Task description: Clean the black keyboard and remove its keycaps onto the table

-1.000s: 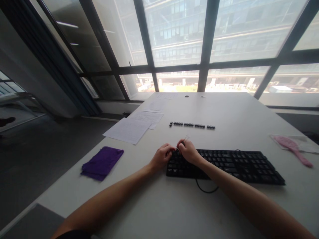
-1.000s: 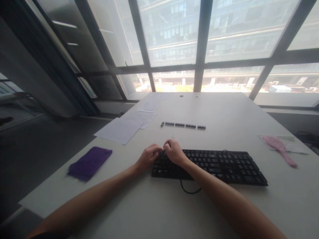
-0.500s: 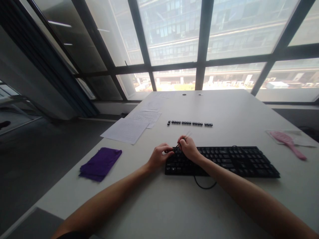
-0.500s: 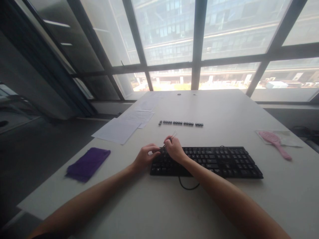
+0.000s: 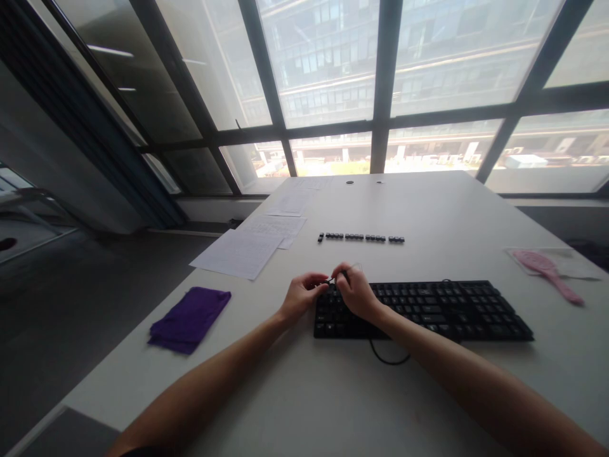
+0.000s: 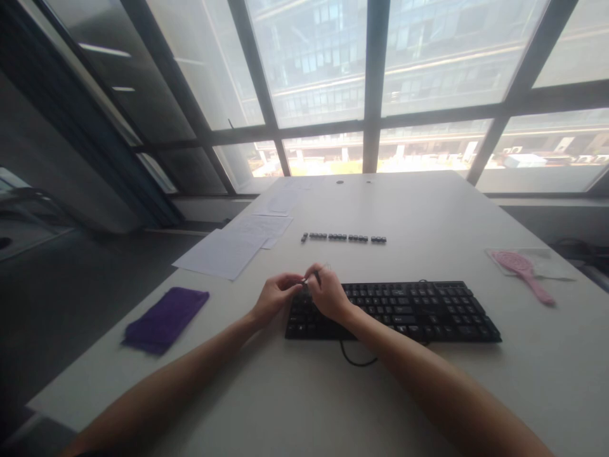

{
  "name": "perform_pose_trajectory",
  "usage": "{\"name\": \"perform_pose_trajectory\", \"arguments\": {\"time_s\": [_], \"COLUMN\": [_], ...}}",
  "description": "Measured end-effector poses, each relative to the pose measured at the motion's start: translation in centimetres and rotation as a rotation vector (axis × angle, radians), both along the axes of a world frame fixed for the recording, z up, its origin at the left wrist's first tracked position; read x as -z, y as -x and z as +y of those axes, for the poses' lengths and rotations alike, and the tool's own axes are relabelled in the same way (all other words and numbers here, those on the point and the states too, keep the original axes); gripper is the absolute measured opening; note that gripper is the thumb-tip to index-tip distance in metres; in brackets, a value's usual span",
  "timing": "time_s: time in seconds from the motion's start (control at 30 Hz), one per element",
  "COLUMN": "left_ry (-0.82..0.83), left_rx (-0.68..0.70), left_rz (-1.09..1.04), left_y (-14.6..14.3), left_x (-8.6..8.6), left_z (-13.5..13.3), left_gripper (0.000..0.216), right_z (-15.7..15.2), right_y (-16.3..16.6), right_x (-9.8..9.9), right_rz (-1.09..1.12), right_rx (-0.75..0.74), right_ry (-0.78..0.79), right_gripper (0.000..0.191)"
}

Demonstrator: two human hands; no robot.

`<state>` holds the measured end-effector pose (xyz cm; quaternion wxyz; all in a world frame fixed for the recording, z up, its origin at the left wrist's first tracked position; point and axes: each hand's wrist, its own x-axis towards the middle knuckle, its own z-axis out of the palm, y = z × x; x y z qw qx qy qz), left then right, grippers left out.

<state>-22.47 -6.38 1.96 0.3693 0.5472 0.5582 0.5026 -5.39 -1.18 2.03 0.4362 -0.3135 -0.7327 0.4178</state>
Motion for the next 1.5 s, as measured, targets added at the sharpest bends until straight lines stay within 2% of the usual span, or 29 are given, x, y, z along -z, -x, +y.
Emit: {"name": "perform_pose_trajectory", "arguments": {"time_s": [0.17,0.27,0.47,0.63,0.8,1.03,1.17,1.5], "left_ry": [-0.068,-0.143,-0.119,-0.149,-0.108,-0.039,-0.088,-0.294], "left_rx": [-0.101,-0.146,-0.207,-0.304,-0.234,-0.099,-0.067,-0.028], "left_rz": [-0.045,-0.038,-0.011,-0.008,-0.070,0.298,0.533,0.814], "left_y": [0.0,-0.2,-0.7,0.0,1.6,4.0,4.7,4.7], "left_x": [0.3,0.3,-0.2,-0.2,0.2,0.5,0.8,0.9], "left_z": [0.2,0.3,0.2,0.7,1.9,4.0,5.7,14.4], "left_gripper": [0.028,0.027,0.028,0.026,0.032,0.024,0.020,0.012], "right_z": [-0.7,-0.9,-0.9,-0.5,0.7,1.0,0.9,0.9], "right_y": [-0.2,-0.2,-0.1,0.1,0.3,0.4,0.4,0.6], "right_x": [-0.6,-0.6,-0.5,-0.3,0.3,0.3,0.2,0.4], "right_rz": [-0.087,-0.076,-0.104,-0.134,-0.028,0.026,0.019,0.042], "right_rx": [0.007,-0.021,-0.020,0.044,0.085,0.055,0.050,0.042], "right_ry": [-0.195,-0.239,-0.256,-0.170,0.055,0.130,0.133,0.150], "right_gripper": [0.018,0.019,0.019,0.019,0.018,0.018,0.018,0.017]}}
